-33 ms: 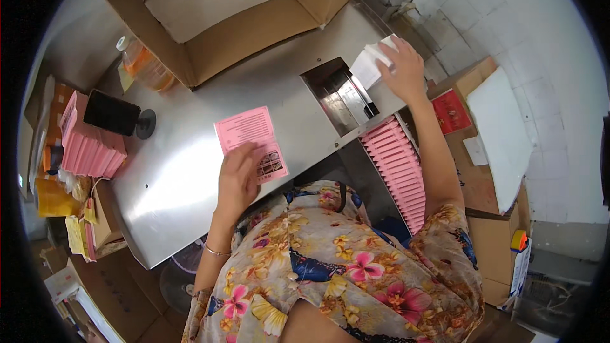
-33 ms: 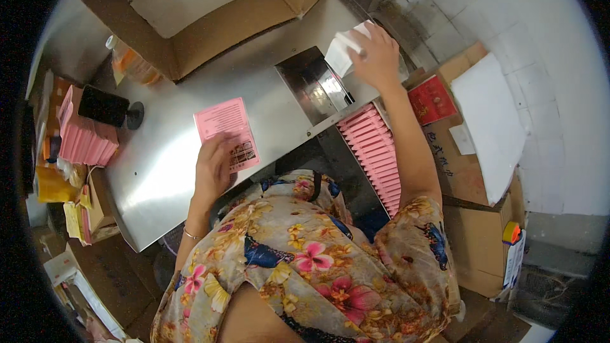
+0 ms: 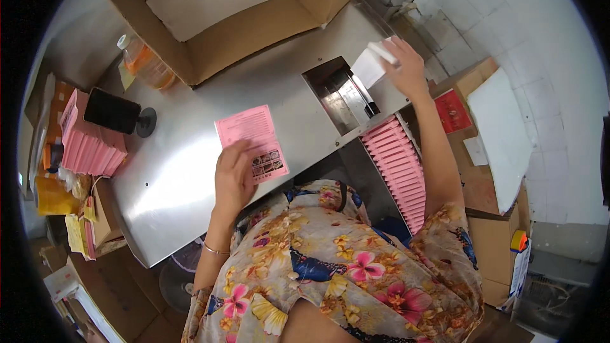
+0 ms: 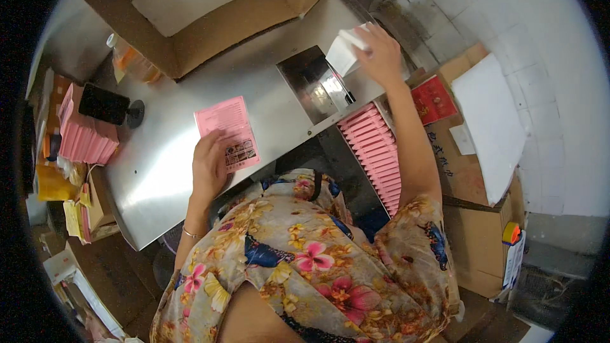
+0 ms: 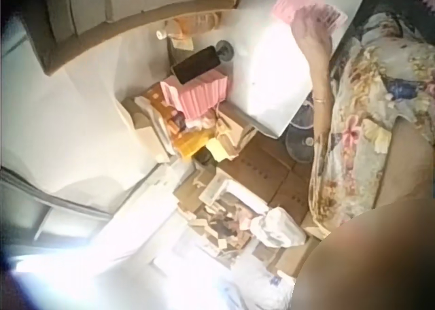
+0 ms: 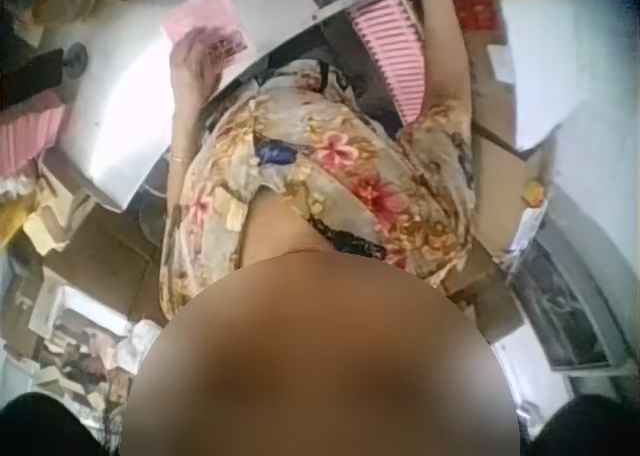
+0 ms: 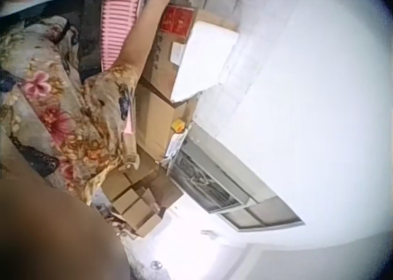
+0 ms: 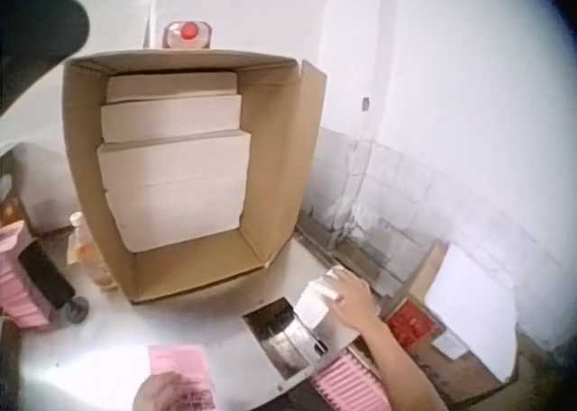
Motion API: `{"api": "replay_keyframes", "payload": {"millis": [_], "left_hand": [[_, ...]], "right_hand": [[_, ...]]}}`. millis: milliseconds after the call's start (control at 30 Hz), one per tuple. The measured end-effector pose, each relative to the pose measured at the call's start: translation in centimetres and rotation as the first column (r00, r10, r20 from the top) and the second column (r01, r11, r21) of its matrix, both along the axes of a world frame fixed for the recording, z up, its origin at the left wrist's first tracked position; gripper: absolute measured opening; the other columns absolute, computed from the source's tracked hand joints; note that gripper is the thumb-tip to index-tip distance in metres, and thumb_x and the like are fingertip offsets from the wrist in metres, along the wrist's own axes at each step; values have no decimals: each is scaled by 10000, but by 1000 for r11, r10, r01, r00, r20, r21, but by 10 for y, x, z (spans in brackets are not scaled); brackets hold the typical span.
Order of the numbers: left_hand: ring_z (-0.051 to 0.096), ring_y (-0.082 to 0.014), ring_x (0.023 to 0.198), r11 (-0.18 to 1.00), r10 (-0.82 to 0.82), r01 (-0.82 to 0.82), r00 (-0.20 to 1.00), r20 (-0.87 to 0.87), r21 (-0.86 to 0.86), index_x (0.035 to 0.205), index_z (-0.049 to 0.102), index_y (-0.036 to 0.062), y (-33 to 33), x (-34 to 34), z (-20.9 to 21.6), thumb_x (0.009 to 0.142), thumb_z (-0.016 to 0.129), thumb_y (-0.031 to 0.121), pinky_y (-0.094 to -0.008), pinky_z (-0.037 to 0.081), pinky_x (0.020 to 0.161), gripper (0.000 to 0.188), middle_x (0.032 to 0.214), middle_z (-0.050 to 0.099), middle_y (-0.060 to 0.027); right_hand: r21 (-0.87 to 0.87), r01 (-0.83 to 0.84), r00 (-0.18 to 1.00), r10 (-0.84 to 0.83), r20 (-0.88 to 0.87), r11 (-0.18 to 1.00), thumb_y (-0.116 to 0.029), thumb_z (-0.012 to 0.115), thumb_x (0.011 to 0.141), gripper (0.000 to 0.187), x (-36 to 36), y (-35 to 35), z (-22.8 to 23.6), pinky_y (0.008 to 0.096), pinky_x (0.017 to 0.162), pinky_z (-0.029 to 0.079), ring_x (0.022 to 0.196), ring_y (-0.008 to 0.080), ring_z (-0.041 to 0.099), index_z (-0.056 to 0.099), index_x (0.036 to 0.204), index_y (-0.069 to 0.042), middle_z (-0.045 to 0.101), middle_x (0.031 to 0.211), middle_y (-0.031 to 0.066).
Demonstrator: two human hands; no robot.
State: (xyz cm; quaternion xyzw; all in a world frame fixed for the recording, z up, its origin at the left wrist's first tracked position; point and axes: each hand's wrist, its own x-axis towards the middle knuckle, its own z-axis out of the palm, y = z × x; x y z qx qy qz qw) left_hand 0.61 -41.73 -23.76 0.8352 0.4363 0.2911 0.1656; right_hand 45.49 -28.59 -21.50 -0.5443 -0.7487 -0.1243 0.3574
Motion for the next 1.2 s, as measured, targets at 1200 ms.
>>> {"api": "replay_keyframes", "payload": {"millis": [1200], "left_hand": [[600, -353, 1041, 990, 108, -117, 989, -103, -77, 1196, 671, 32, 35, 30, 12, 870, 680, 229, -447, 473, 900, 381, 1126, 630, -162]], "right_hand": [[-31, -354, 935, 353, -32, 935, -92, 633, 873, 269, -116, -52, 30, 403, 875, 505, 928, 322, 650, 717, 1127, -62, 694, 1024, 129]]}}
